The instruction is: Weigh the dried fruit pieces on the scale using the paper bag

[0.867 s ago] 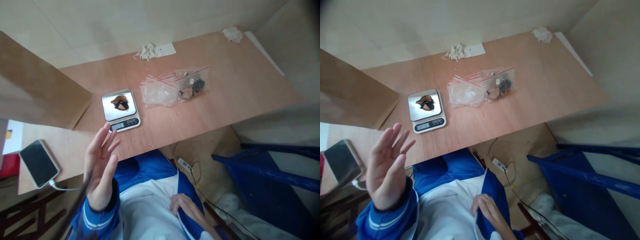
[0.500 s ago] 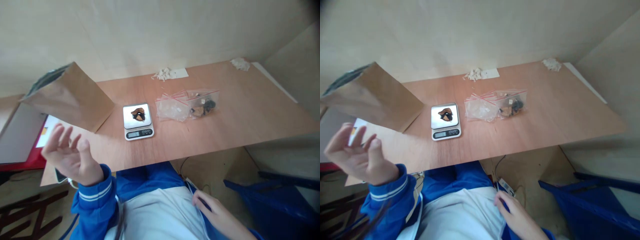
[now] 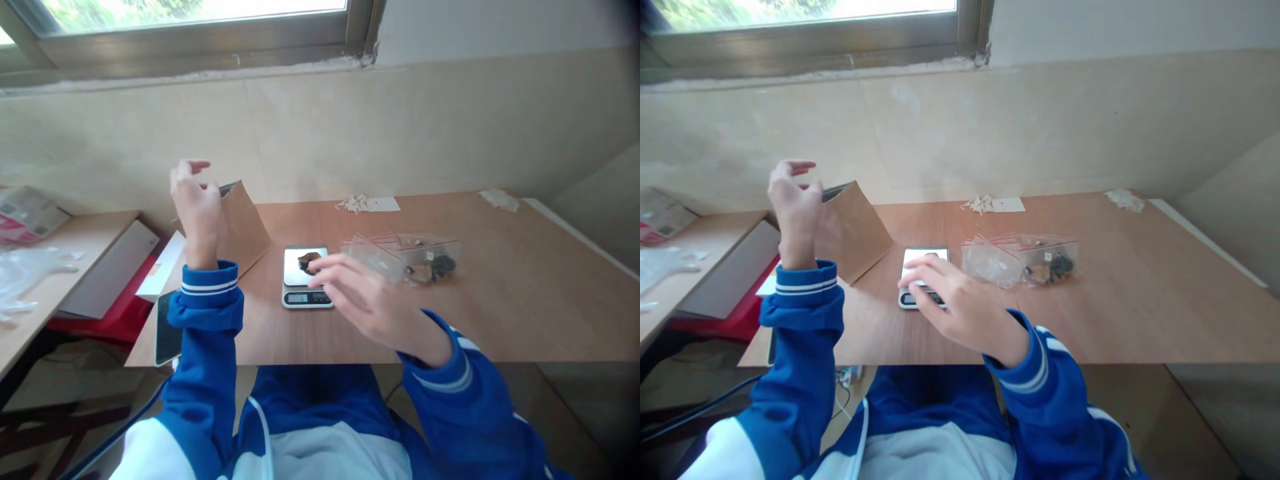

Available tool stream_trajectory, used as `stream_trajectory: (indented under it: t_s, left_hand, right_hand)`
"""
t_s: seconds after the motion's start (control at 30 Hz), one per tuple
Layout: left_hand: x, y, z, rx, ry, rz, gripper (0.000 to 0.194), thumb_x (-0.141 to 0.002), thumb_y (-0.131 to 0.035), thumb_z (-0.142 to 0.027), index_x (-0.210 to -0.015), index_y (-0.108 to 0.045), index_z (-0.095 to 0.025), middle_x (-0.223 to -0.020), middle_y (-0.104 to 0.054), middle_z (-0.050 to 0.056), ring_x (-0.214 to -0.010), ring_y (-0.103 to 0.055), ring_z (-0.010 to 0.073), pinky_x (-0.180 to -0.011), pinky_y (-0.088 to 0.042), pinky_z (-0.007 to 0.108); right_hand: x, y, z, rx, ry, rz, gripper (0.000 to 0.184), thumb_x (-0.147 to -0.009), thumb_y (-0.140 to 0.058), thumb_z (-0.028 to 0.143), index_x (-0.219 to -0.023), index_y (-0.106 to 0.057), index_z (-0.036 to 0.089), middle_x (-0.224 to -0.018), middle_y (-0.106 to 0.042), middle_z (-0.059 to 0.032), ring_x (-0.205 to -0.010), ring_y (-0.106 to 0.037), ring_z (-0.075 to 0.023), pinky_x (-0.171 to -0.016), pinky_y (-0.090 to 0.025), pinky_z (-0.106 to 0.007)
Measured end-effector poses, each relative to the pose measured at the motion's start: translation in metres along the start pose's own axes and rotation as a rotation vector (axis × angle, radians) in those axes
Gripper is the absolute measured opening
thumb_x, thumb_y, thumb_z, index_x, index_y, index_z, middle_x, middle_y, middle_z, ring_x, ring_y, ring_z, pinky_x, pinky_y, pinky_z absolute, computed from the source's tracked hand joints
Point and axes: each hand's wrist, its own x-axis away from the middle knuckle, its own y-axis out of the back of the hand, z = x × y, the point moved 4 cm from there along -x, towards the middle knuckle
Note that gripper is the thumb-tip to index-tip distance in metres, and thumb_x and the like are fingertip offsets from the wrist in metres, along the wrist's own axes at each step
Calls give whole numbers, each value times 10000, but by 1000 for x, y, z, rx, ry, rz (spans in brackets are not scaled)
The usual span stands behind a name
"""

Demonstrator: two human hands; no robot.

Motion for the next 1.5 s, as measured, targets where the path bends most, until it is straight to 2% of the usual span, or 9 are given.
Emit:
stream_trajectory:
  t_s: [0.17,0.4,0.53,0.67,0.87,1.03,1.2,1.33,1.5]
  left_hand:
    - [40,-8,27,-44,100,-46,232,-806,-530,-40,-1000,-600,-148,-1040,-586,100,-1030,-573,216,-1012,-420,407]
    - [65,-2,10,-171,118,-54,150,-870,-475,-159,-897,-619,-189,-879,-661,62,-856,-633,213,-883,-474,372]
    - [85,17,-7,-260,128,-7,177,-902,-461,-215,-998,-608,-195,-909,-669,53,-802,-638,191,-799,-498,335]
    - [98,40,-15,-377,55,-88,330,-855,-585,-300,-1171,-581,-208,-1262,-560,125,-1102,-571,272,-934,-462,406]
    - [103,37,0,-467,156,402,216,-836,-594,-376,-984,-711,-271,-922,-724,37,-872,-657,242,-737,-473,317]
    - [111,52,-2,-503,244,196,221,-785,-602,-306,-939,-760,-308,-788,-736,2,-752,-662,212,-645,-433,286]
    - [130,58,-11,-512,362,190,290,-761,-567,-236,-957,-769,-308,-779,-730,6,-696,-638,208,-602,-401,292]
    - [143,56,-19,-609,369,253,252,-785,-598,-321,-975,-762,-347,-791,-732,8,-717,-652,234,-619,-397,310]
    - [148,53,-20,-607,349,312,221,-799,-619,-388,-972,-756,-378,-822,-737,-11,-761,-671,241,-641,-412,308]
  right_hand:
    - [-91,-23,-27,229,175,-92,398,-978,-338,188,-1366,-423,208,-1466,-374,-99,-1404,-311,-225,-1174,-281,-475]
    - [-183,-76,-74,461,203,-97,510,-922,-335,55,-1428,-350,122,-1545,-265,-121,-1479,-96,-274,-1191,-85,-588]
    - [-169,-92,-72,614,228,-7,310,-950,-391,80,-1187,-591,100,-1415,-468,-168,-1412,-318,-255,-1199,-242,-487]
    - [-131,-94,-63,667,370,-73,261,-980,-412,131,-1110,-638,130,-1455,-449,-127,-1400,-349,-244,-1183,-317,-458]
    - [-80,-102,-63,712,540,-159,289,-988,-380,102,-1081,-652,121,-1344,-575,-101,-1285,-499,-190,-1150,-406,-400]
    - [-25,-127,-37,790,702,-199,276,-963,-424,83,-1129,-645,80,-1229,-656,-94,-1143,-598,-178,-1097,-461,-319]
    - [-2,-140,8,795,510,-68,326,-936,-371,45,-1057,-671,-2,-1048,-706,-152,-1085,-625,-226,-1043,-487,-326]
    - [-23,-142,21,745,221,270,247,-915,-449,56,-901,-696,60,-899,-710,-142,-898,-667,-233,-832,-575,-357]
    - [-77,-163,-10,645,-25,295,358,-893,-480,31,-1237,-579,35,-1283,-592,-209,-1166,-578,-317,-1008,-475,-491]
